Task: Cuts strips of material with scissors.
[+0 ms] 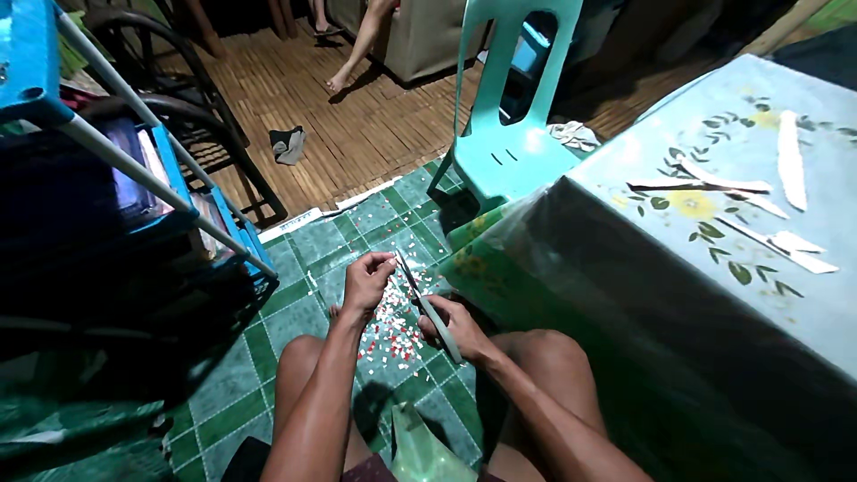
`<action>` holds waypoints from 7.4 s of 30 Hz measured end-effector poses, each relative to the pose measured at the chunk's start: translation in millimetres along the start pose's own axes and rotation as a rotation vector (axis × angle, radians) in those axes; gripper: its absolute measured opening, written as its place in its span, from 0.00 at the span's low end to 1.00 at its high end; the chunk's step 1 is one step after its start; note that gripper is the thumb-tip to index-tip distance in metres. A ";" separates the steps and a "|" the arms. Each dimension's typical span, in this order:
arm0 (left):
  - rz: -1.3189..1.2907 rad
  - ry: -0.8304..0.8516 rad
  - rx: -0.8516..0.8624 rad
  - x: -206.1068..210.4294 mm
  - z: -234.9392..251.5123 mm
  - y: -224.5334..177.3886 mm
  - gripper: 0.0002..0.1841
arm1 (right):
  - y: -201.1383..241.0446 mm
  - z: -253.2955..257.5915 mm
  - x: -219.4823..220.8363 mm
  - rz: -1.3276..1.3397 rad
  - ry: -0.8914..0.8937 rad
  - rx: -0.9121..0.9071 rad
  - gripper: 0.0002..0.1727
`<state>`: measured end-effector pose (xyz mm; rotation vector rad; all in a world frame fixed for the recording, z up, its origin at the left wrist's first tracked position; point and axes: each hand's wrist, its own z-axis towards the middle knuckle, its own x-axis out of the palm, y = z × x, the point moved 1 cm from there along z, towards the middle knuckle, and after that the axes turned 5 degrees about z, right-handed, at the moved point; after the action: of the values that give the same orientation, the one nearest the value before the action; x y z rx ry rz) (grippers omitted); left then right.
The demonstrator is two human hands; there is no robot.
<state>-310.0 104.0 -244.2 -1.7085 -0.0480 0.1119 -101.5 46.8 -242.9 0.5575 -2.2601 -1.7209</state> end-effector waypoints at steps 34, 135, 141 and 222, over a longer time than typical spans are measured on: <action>-0.173 0.028 -0.052 1.2 0.2 -0.7 0.05 | 0.0 -0.3 5.0 0.019 0.030 -0.042 0.34; -0.169 0.115 -0.155 -31.0 -9.6 -9.9 0.04 | 14.1 1.9 14.1 -0.064 0.028 -0.031 0.32; -0.165 0.133 -0.152 -21.9 -10.0 -10.6 0.04 | 13.4 -5.6 4.1 -0.062 0.009 -0.015 0.31; 0.561 -0.077 -0.005 13.9 2.6 -11.0 0.13 | 1.7 -38.5 12.6 0.577 -0.093 0.046 0.33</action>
<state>-296.1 109.5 -234.4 -1.6817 0.3768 0.5932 -97.1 8.2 -231.2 -0.1679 -2.2239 -1.4221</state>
